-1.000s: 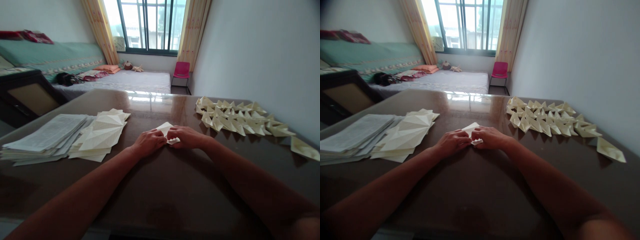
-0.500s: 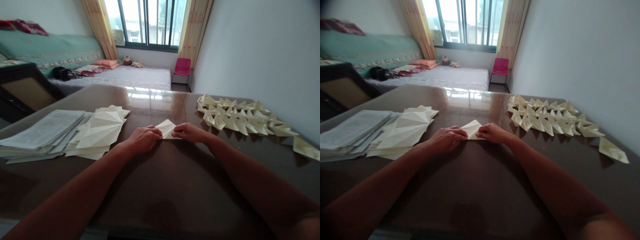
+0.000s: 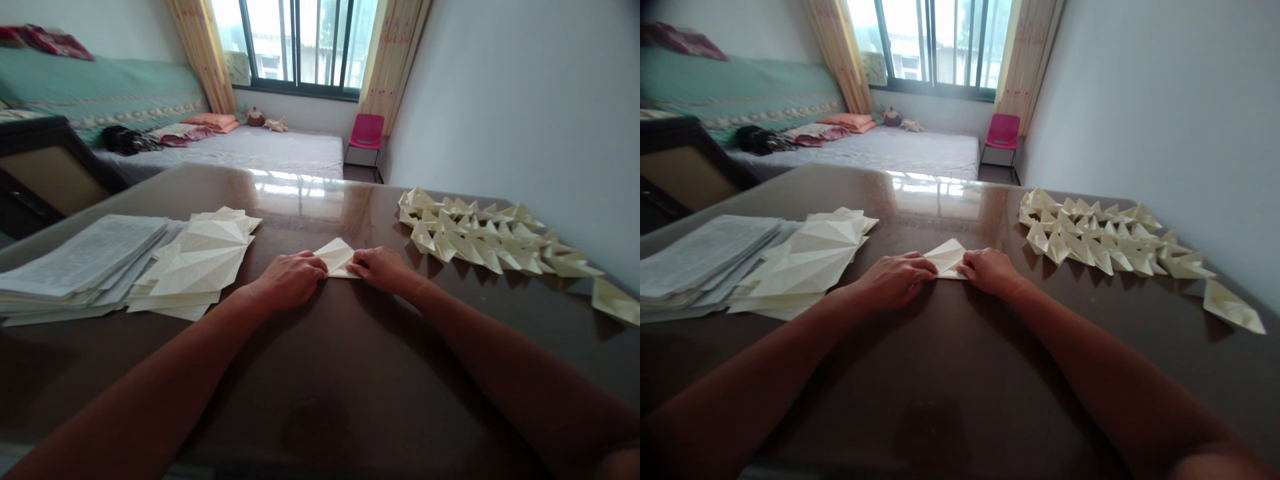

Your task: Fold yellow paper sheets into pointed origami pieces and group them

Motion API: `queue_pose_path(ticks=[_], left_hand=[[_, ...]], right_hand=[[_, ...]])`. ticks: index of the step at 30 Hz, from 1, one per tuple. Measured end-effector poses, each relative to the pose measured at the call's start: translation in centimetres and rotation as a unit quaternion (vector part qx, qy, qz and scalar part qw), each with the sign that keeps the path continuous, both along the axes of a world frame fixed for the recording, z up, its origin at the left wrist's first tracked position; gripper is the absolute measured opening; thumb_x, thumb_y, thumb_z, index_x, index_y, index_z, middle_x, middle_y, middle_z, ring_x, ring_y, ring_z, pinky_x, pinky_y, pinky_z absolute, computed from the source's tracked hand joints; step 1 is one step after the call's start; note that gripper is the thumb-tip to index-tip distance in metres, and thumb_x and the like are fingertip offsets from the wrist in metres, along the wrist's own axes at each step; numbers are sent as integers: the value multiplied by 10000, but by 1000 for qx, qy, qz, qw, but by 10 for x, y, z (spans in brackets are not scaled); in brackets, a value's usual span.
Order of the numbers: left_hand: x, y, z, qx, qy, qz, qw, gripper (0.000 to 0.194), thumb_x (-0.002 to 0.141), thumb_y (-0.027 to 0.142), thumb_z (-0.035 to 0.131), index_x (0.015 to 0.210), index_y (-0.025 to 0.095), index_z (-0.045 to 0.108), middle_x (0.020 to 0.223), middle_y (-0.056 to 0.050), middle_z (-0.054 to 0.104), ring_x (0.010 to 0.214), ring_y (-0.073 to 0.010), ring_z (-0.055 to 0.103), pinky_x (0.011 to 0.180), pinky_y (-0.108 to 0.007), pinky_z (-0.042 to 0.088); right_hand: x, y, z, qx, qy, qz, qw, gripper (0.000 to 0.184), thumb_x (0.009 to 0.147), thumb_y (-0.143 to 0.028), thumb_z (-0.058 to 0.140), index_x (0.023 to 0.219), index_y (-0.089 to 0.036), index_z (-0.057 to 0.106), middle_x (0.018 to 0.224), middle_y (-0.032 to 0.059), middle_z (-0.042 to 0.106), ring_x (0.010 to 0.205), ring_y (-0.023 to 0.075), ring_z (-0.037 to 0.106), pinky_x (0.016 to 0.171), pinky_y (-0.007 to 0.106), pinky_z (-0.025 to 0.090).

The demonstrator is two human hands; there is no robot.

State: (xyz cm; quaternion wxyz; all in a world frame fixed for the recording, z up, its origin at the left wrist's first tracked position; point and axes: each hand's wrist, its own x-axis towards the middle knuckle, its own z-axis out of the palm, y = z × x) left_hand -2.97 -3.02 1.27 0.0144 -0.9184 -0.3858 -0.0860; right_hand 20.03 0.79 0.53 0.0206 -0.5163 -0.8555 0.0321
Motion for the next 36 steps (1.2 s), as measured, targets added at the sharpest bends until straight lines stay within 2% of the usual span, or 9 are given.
queue_pose_path(ticks=[9, 13, 16, 18, 22, 25, 29, 33, 36], left_hand=[[5, -3, 0, 5, 12, 12, 1000, 277, 860, 171, 434, 1023, 239, 647, 1047, -21, 676, 988, -189, 577, 701, -262, 477], [6, -4, -1, 19, 33, -1, 999, 330, 898, 212, 423, 1164, 298, 598, 1078, -23, 646, 982, -190, 560, 701, -264, 475], [6, -4, -2, 22, 52, -11, 998, 332, 892, 231, 462, 1176, 339, 596, 1124, -11, 624, 1000, -201, 545, 689, -269, 480], [8, -4, -3, 24, 51, -15, 998, 304, 898, 231, 461, 1149, 314, 611, 1131, -19, 618, 1032, -207, 534, 718, -277, 490], [18, -7, -6, 25, 29, -41, 998, 277, 927, 192, 404, 1100, 196, 620, 1104, -72, 617, 1091, -205, 509, 894, -302, 474], [25, -10, -9, 22, 31, -34, 999, 279, 931, 162, 385, 1105, 157, 604, 1076, -92, 618, 1059, -206, 521, 920, -322, 469], [32, -15, -11, 40, 55, -9, 998, 309, 931, 170, 388, 1194, 192, 551, 1071, -95, 601, 1006, -222, 521, 859, -350, 492], [37, -16, -9, 43, 83, 13, 996, 369, 929, 197, 397, 1283, 248, 492, 1078, -80, 578, 995, -228, 511, 814, -339, 492], [39, -14, -8, 49, 95, 16, 994, 419, 925, 209, 404, 1330, 308, 450, 1117, -73, 559, 1004, -237, 499, 800, -349, 482]], right_hand=[[0, 1, 0, 2, -14, -11, 1000, 402, 897, -563, 422, 840, -237, 650, 848, 45, 703, 755, 186, 613, 594, 253, 322], [0, 2, -1, 5, -13, -8, 1000, 382, 897, -548, 429, 837, -239, 645, 832, 39, 702, 752, 188, 616, 589, 258, 320], [0, 1, -2, 8, -16, -9, 1000, 370, 898, -537, 436, 828, -239, 643, 827, 38, 704, 757, 192, 623, 580, 262, 324], [-1, 0, -1, 10, -24, -11, 1000, 376, 899, -538, 435, 829, -235, 646, 844, 45, 708, 771, 196, 630, 581, 262, 333], [-2, -2, 2, 15, -44, -12, 999, 387, 905, -536, 423, 835, -230, 649, 867, 62, 713, 785, 210, 642, 585, 265, 349], [-3, -1, 4, 11, -47, -8, 999, 387, 905, -533, 420, 833, -229, 648, 876, 66, 715, 774, 215, 647, 579, 265, 348], [0, 5, 3, -17, -26, 11, 999, 348, 897, -505, 463, 852, -213, 646, 874, 73, 712, 771, 206, 647, 585, 257, 350], [6, 11, 5, -55, 34, 43, 997, 199, 848, -389, 589, 883, -197, 626, 850, 46, 705, 757, 174, 633, 600, 231, 359], [11, 13, 8, -91, 76, 44, 992, 151, 828, -312, 619, 908, -184, 614, 838, 26, 698, 673, 135, 611, 576, 213, 360]])
